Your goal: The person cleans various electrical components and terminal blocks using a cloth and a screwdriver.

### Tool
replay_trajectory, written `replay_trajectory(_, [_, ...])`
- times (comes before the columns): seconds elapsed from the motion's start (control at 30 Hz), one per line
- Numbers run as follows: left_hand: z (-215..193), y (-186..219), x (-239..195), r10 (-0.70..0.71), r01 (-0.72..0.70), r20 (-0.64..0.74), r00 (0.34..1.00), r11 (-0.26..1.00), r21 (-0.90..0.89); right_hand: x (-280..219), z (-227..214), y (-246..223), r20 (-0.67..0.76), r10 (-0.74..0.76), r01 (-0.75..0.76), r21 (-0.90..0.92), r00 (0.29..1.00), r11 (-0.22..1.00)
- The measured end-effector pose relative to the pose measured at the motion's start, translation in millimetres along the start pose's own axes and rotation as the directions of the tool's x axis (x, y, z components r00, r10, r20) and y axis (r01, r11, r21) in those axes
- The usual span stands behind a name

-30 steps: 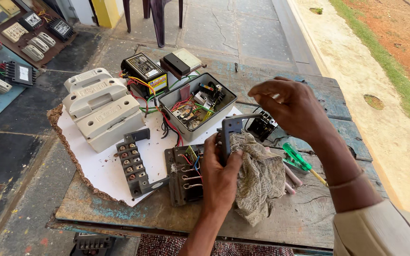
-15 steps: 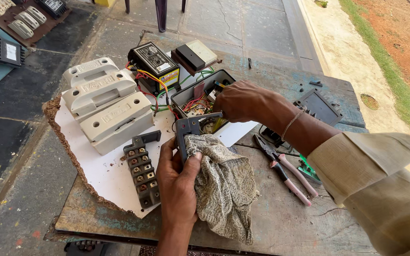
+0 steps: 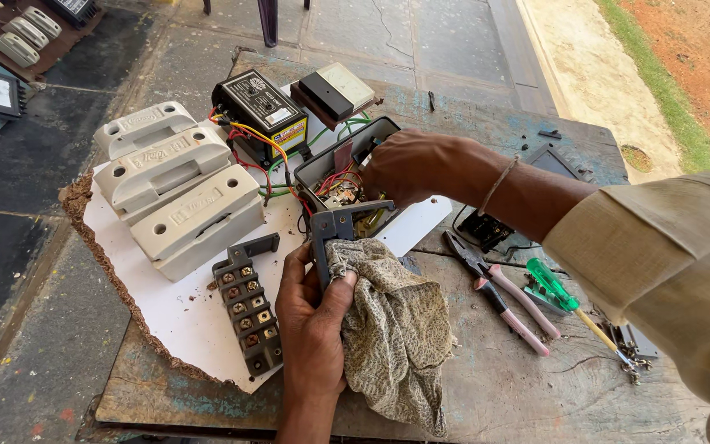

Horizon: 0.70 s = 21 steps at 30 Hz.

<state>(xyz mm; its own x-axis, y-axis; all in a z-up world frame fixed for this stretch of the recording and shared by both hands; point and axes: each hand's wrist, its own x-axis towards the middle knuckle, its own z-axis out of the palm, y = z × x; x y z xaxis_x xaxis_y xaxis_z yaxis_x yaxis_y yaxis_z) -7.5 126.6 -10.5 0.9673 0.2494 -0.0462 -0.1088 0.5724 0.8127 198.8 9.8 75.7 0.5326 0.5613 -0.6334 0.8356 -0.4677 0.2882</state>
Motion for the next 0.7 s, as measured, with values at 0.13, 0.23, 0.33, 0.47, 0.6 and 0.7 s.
replay_trajectory(0.13, [-2,-5,-1,0.014,-0.014,0.003,1.000,0.996,-0.089,-25,7,13,-0.182,-0.011,0.054,0.232,0.983,0.971])
replay_trajectory(0.23, [-2,-4,0,0.000,-0.002,-0.022,1.000,0.995,-0.099,-40,19,21,-0.476,-0.024,0.189,0.302,0.879,0.934])
replay_trajectory(0.33, [-2,-1,-1,-0.022,0.018,-0.038,0.999,0.993,-0.114,-51,36,22,-0.549,0.139,0.168,0.471,0.824,0.866])
replay_trajectory(0.47, [5,0,-4,-0.027,0.020,-0.033,0.999,0.981,-0.193,-79,50,16,-0.687,0.352,0.520,0.718,0.636,0.463])
replay_trajectory(0.6, [17,2,-7,0.012,-0.013,-0.010,1.000,0.981,-0.193,-125,54,-4,-0.534,0.698,0.727,0.686,0.476,0.029])
replay_trajectory(0.7, [33,0,-13,0.044,-0.042,0.019,0.999,0.995,-0.091,-159,69,-28,-0.535,0.680,0.858,0.410,0.502,-0.310])
